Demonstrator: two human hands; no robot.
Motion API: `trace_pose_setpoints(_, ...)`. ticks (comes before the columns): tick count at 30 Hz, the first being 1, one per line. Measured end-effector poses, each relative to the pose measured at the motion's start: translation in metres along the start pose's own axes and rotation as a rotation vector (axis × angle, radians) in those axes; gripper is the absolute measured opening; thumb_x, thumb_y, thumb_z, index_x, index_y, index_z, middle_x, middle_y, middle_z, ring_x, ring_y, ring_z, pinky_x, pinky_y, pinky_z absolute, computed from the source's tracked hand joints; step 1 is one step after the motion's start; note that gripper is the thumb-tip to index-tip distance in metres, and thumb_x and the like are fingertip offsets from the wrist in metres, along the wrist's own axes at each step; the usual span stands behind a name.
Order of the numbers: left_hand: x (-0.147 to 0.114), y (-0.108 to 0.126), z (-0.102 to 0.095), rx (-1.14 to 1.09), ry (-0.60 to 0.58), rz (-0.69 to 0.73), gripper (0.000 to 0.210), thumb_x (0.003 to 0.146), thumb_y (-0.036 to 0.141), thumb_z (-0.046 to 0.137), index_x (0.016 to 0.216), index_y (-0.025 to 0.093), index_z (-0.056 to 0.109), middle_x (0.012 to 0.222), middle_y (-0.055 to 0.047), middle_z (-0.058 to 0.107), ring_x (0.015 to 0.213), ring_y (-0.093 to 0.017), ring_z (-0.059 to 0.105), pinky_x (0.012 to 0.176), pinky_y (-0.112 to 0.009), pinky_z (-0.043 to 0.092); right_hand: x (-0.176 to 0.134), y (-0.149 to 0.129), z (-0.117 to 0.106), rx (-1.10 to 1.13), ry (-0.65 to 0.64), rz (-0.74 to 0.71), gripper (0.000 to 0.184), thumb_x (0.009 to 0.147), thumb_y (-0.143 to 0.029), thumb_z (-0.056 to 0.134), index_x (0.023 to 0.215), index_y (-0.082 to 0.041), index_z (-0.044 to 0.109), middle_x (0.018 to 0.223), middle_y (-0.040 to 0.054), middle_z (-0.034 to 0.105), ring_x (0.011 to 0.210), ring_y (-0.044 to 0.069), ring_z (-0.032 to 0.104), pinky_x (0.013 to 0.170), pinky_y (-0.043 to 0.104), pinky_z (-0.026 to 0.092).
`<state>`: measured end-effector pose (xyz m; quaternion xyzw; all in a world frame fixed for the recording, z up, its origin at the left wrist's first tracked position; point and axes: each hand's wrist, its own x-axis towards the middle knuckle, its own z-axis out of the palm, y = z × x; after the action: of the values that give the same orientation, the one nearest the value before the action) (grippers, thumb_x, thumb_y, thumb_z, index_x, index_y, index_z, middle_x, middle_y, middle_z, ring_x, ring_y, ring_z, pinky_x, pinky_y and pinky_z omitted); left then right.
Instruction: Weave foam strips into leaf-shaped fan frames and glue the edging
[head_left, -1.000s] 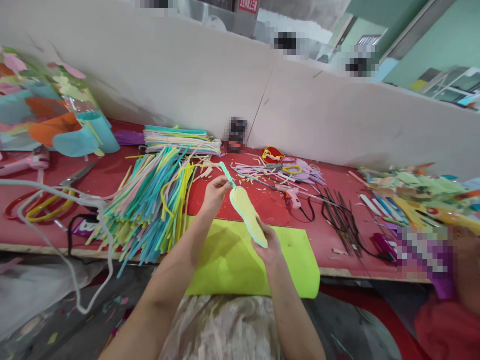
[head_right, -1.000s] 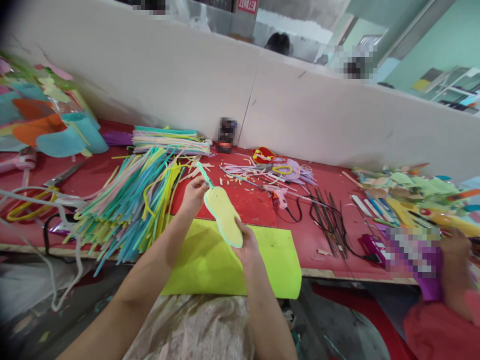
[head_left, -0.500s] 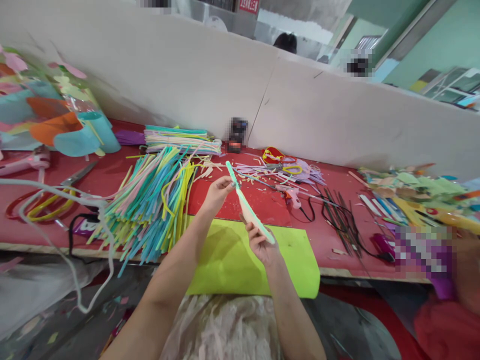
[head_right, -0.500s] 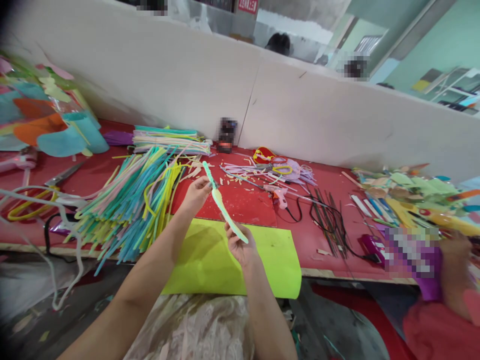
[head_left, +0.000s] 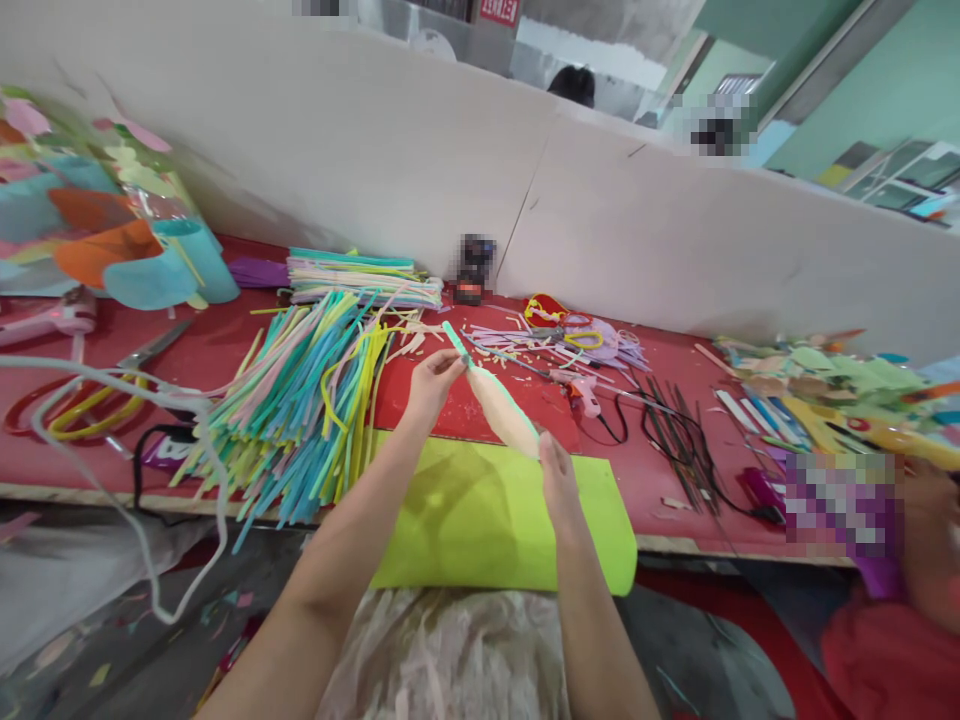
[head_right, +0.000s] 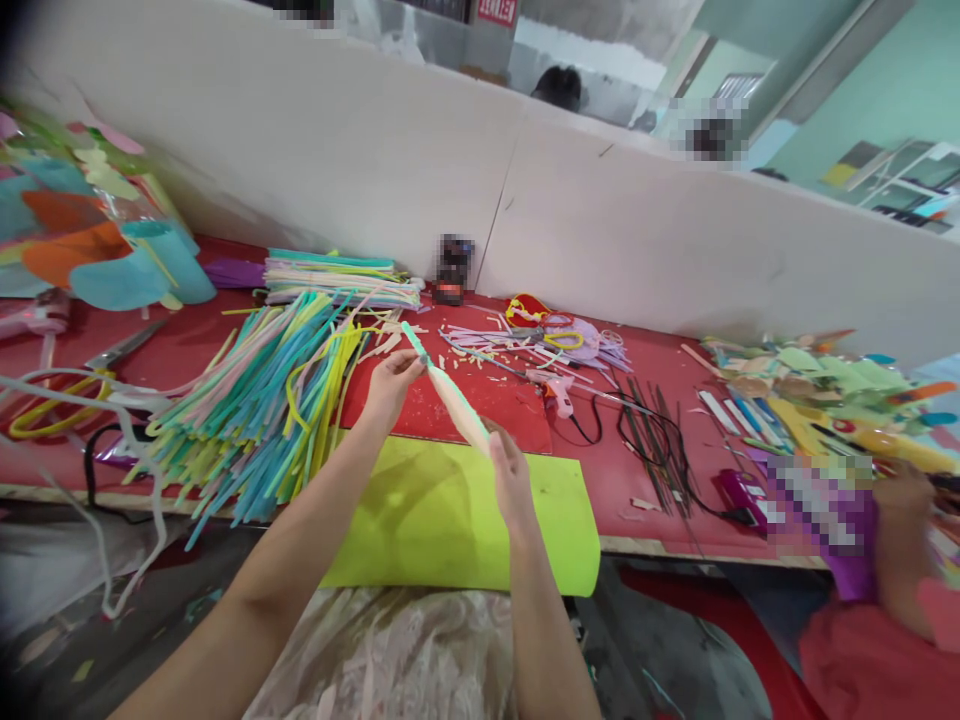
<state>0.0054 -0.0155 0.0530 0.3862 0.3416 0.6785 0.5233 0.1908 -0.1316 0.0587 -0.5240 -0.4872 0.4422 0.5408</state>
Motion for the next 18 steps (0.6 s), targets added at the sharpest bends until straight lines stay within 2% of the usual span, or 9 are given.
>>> trace_pose_setpoints(3, 0.001, -0.004, -0.002, -0.011, -0.012, -0.023, 0.024, 0.064, 0.033, 0.073, 0.082, 0.017, 0.069, 0.078, -0.001, 0.067, 0.072, -0.011, 0.059, 0.075, -0.025, 0.046, -0.008, -0.005, 0.003, -0.178, -0.047, -0.079, 0.04, 0.081, -0.049, 0.052, 0.105, -0.019, 0.064, 0.107, 0.0072, 0.068, 0.102, 0.024, 0.06, 0.088, 0.034, 0.045)
trace_pose_setpoints(7, 0.003, -0.01, -0.005, -0.008, -0.007, -0.129, 0.027, 0.06, 0.032, 0.075, 0.08, 0.016, 0.068, 0.074, -0.001, 0.066, 0.069, -0.011, 0.059, 0.073, -0.024, 0.046, -0.014, -0.001, 0.006, -0.365, 0.074, -0.177, 0.044, 0.081, -0.049, 0.052, 0.112, -0.019, 0.061, 0.105, 0.0094, 0.068, 0.095, 0.024, 0.062, 0.08, 0.032, 0.047)
trace_pose_setpoints(11, 0.001, -0.013, -0.002, -0.005, -0.016, -0.172, 0.028, 0.057, 0.031, 0.076, 0.078, 0.015, 0.067, 0.073, 0.0, 0.065, 0.066, -0.01, 0.058, 0.071, -0.024, 0.046, -0.013, 0.002, 0.007, -0.547, 0.217, -0.156, 0.044, 0.078, -0.05, 0.056, 0.103, -0.015, 0.063, 0.084, 0.011, 0.07, 0.077, 0.025, 0.063, 0.075, 0.035, 0.047)
trace_pose_setpoints(14, -0.001, -0.01, 0.001, 0.019, -0.017, -0.17, 0.027, 0.057, 0.03, 0.075, 0.078, 0.015, 0.067, 0.072, 0.0, 0.065, 0.066, -0.009, 0.057, 0.069, -0.023, 0.045, -0.009, 0.0, 0.008, -0.398, 0.262, -0.124, 0.038, 0.08, -0.048, 0.053, 0.098, -0.016, 0.065, 0.092, 0.0109, 0.07, 0.085, 0.023, 0.063, 0.081, 0.035, 0.047)
trace_pose_setpoints(18, -0.003, -0.005, 0.003, 0.054, -0.032, -0.121, 0.023, 0.06, 0.029, 0.073, 0.077, 0.015, 0.065, 0.07, 0.001, 0.063, 0.064, -0.009, 0.056, 0.066, -0.022, 0.042, -0.001, 0.0, 0.01, 0.02, 0.221, 0.005, 0.035, 0.076, -0.044, 0.061, 0.098, -0.018, 0.066, 0.102, 0.0075, 0.069, 0.093, 0.022, 0.063, 0.086, 0.037, 0.048)
